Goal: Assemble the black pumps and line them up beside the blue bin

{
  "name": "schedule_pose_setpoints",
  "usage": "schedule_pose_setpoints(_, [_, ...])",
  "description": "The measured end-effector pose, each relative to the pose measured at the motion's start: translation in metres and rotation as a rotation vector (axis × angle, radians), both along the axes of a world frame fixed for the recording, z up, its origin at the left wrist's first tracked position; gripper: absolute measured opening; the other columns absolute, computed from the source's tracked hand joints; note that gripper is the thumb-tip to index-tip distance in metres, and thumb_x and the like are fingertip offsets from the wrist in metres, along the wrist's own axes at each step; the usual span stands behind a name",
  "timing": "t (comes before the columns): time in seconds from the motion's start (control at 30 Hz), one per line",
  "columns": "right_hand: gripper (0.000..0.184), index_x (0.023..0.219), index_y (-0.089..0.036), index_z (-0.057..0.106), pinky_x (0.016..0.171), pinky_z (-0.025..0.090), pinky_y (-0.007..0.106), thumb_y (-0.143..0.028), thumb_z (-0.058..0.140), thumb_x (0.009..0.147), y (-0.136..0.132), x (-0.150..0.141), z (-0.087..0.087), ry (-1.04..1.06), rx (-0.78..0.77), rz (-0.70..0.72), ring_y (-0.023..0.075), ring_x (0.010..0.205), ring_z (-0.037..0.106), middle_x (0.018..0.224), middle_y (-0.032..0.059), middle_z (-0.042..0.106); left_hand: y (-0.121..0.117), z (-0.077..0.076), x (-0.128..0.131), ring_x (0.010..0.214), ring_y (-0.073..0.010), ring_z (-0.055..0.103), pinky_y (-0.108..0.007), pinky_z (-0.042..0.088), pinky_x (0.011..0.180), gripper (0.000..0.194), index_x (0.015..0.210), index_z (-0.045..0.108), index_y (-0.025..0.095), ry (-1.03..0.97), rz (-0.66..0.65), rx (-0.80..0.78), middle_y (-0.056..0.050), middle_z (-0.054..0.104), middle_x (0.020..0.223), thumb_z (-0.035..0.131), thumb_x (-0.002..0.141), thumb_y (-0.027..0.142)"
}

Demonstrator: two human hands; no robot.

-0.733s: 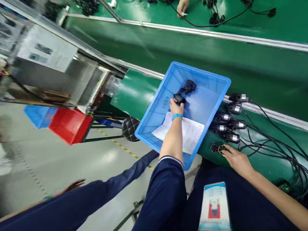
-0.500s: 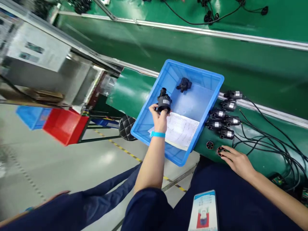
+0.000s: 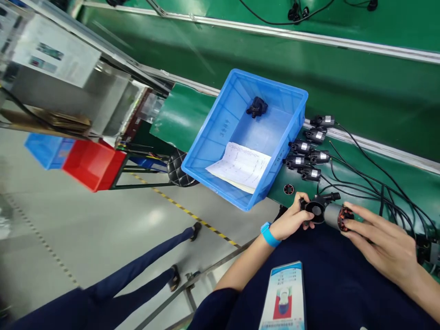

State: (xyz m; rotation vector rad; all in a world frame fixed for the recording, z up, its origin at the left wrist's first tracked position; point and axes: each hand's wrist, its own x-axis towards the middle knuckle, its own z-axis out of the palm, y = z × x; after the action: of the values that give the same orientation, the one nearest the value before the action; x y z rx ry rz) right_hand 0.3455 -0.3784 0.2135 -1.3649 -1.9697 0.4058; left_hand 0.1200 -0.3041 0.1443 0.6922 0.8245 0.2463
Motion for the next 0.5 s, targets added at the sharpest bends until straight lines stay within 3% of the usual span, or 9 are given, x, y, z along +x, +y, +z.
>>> schedule_pose_setpoints(0.1, [0.03, 0.117, -0.016, 0.066, 0.095, 0.055, 0.029, -0.01, 0.071, 0.088, -0.002, 0.003, -0.003, -0.061, -0.011, 0.079, 0.0165, 0.111, 0.066, 0.134, 0.0102, 0.062, 0.0, 0.006, 0.004, 0.06, -0.0094, 0.05, -0.023, 0.036, 0.057, 0.031, 0.104, 0.03, 0.026, 0.056, -0.12, 0.124, 0.007, 0.047, 0.073, 0.051, 0.091, 0.044])
schedule_pose_setpoints(0.2, [0.028, 0.119, -0.017, 0.065, 0.081, 0.057, 0.032, -0.011, 0.066, 0.092, -0.001, 0.01, -0.009, -0.168, -0.036, 0.139, 0.0166, 0.1, 0.067, 0.138, 0.0099, 0.06, 0.001, 0.013, 0.006, 0.062, -0.0112, 0.043, -0.028, 0.04, 0.063, 0.036, 0.1, 0.034, 0.025, 0.195, -0.195, 0.318, 0.007, 0.041, 0.072, 0.03, 0.099, 0.061])
schedule_pose_setpoints(0.33, [0.028, 0.12, -0.019, 0.065, 0.063, 0.055, 0.033, -0.009, 0.056, 0.095, -0.001, 0.02, -0.021, -0.25, -0.082, 0.256, 0.0141, 0.077, 0.065, 0.141, 0.0072, 0.058, 0.004, 0.015, 0.014, 0.072, -0.0136, 0.042, -0.032, 0.041, 0.074, 0.036, 0.092, 0.037, 0.024, 0.324, -0.252, 0.541, 0.004, 0.04, 0.079, 0.026, 0.102, 0.056])
schedule_pose_setpoints(0.5, [0.027, 0.124, -0.027, 0.064, 0.09, 0.058, 0.033, -0.02, 0.055, 0.1, -0.004, 0.026, -0.036, -0.099, -0.233, 0.312, 0.0159, 0.112, 0.066, 0.142, 0.0019, 0.057, 0.011, 0.011, 0.016, 0.074, -0.0142, 0.041, -0.032, 0.037, 0.077, 0.034, 0.087, 0.034, 0.024, 0.273, -0.414, 0.627, 0.004, 0.039, 0.081, 0.018, 0.104, 0.048])
